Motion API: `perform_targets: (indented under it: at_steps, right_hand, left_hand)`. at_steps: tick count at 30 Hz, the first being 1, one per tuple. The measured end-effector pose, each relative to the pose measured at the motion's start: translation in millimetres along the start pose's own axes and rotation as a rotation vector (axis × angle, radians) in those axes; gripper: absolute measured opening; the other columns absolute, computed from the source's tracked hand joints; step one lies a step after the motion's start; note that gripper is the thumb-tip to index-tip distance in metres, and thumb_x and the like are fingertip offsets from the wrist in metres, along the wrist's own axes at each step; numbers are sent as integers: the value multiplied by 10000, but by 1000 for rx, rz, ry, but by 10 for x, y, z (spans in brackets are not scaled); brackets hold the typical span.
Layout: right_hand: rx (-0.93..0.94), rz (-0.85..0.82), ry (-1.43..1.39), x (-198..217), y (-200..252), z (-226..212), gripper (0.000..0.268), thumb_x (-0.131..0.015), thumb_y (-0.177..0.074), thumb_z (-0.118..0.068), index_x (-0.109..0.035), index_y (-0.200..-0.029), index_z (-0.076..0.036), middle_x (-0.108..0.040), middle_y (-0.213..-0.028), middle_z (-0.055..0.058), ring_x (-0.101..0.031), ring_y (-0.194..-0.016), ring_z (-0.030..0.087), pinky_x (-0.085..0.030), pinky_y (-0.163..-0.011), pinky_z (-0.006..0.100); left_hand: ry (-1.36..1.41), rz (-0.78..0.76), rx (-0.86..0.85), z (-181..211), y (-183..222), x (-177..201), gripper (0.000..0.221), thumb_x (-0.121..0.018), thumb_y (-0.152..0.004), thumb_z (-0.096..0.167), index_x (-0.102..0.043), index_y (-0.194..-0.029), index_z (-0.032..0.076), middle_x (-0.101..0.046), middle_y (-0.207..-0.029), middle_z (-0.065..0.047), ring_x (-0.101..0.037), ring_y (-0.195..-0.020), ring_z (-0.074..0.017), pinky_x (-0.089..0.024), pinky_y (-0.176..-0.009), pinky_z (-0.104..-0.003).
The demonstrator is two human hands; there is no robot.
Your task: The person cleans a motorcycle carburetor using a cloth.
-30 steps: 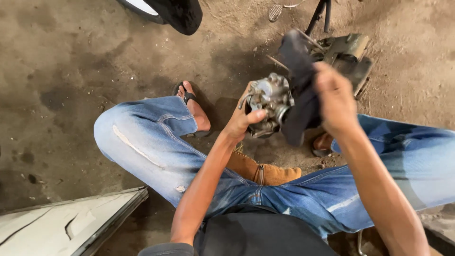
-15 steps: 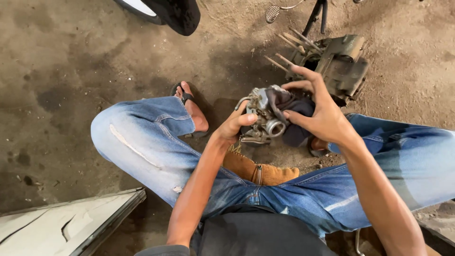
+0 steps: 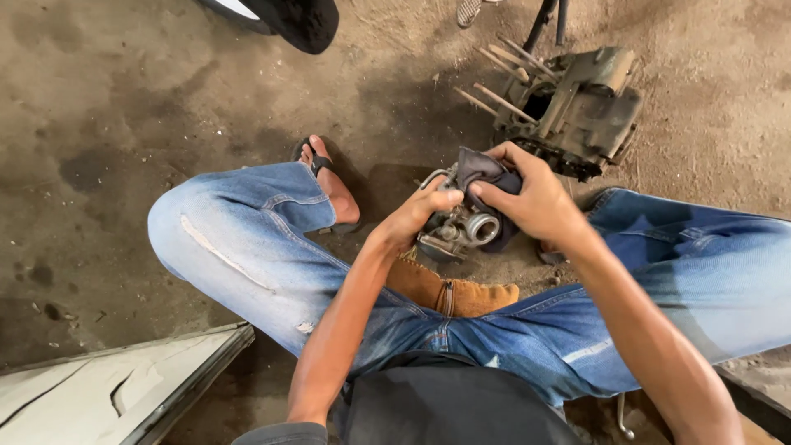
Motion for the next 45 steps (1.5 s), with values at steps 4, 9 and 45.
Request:
perform_targets:
  at_steps: [4,9,45]
  right_hand:
    - [192,-180,-158,196,61,-270,485,-726,-870,-139,-599,-1328,-41,-714,-1143,56,-631,-1053,100,-502,-958,290]
    - [197,-103,-65,110,-4,-103,404,-789,-825,-137,-637,-1175,-6,-708,-1010,60,-619,-946,105,-521,-865,294]
    - [164,277,-256,577,217,-46,312,-785,-921,-47,-631,-1191,-22,-664,-1045,8,-599,-974,75,-511,-890,246]
  left_hand:
    - [118,-70,-2,60,5,-9,764,-714,-853,386,-447,-1475,32,-614,-1270,-98,-619,-1110,-198,-549,-930,-364]
    - [-12,38,62,-11,-3,8,765,-741,-829,357,-468,-1474,51,-635,-1255,-100,-620,-1111,-202,-543,-913,-347]
    - [25,-259,-285,147,16,-170,770,-759,-873,375,-533,-1489,-26,-659,-1378,-147,-657,-1258,-263,-521,-1109,-422]
Point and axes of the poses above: each hand's wrist, its own y-axis away from the middle knuckle, its own x-axis out of the back of the hand, z = x × y, the point moved 4 cm from there along -y, towards the middle knuckle
